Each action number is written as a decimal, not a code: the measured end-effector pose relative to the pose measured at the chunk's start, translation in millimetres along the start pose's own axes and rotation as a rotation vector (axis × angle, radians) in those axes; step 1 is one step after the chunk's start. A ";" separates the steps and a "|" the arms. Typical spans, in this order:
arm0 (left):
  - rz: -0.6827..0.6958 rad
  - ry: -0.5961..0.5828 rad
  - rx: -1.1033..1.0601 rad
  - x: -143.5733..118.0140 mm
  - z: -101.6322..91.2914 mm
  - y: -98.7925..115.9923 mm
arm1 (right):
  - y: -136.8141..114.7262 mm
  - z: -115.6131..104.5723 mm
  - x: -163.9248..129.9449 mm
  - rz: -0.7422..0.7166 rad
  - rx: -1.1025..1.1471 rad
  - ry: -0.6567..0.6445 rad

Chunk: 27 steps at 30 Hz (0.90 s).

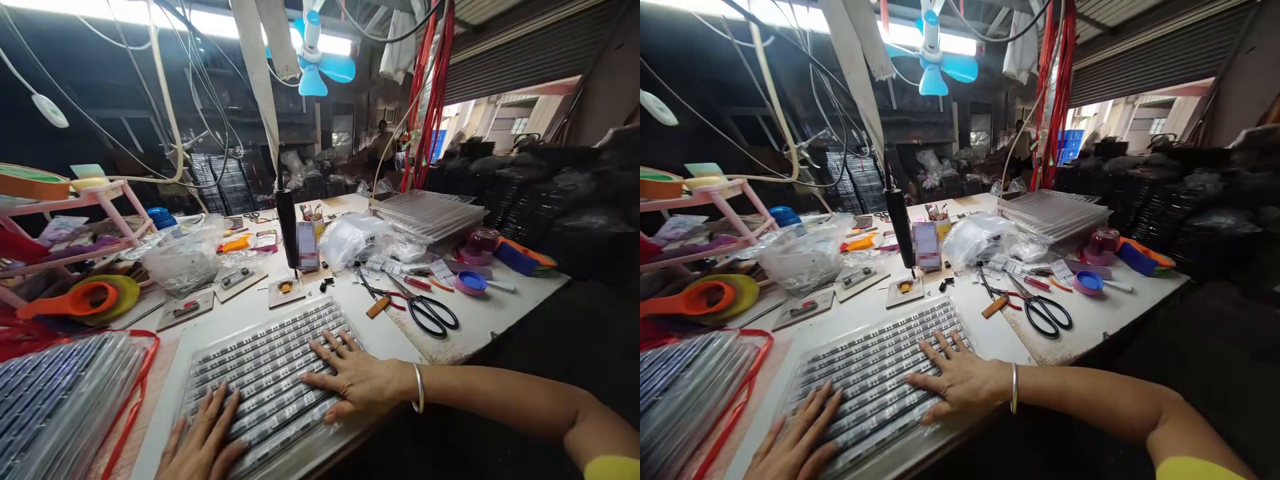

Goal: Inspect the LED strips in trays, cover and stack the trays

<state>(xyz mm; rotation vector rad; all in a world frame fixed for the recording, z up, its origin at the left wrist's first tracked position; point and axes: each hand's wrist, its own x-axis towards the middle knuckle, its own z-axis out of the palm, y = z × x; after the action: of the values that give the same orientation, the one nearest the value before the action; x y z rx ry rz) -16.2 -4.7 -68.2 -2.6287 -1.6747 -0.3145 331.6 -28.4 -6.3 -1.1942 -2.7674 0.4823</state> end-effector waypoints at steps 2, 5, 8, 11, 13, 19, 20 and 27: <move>0.048 -0.130 0.033 7.4 -7.4 5.2 | -5.2 -1.4 3.6 0.004 0.006 0.031; 0.065 -0.227 0.070 12.5 -15.4 6.1 | -16.4 -1.3 12.6 -0.046 -0.004 0.103; 0.053 -0.245 0.087 13.8 -17.3 8.8 | -25.2 2.1 22.7 -0.095 -0.056 0.129; -0.009 -0.255 0.122 14.9 -16.9 16.3 | -28.5 5.3 27.7 -0.111 -0.121 0.149; -0.036 -0.259 0.137 15.2 -17.7 21.4 | -28.4 4.8 27.3 -0.118 -0.116 0.149; -0.006 -0.141 0.155 11.4 -23.3 28.3 | -25.0 -4.5 20.8 -0.137 0.034 0.041; -0.009 -0.140 0.157 11.1 -23.8 28.5 | -24.6 -5.4 20.3 -0.147 0.043 0.050; -0.022 -0.167 0.119 14.6 -19.4 21.7 | -26.2 -1.9 39.2 -0.120 0.078 0.084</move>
<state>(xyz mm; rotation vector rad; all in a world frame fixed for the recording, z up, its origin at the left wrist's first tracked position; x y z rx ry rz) 6.0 -3.1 -44.5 -2.6153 -1.7094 0.0061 286.7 -16.5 2.3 -1.0013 -2.7025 0.5106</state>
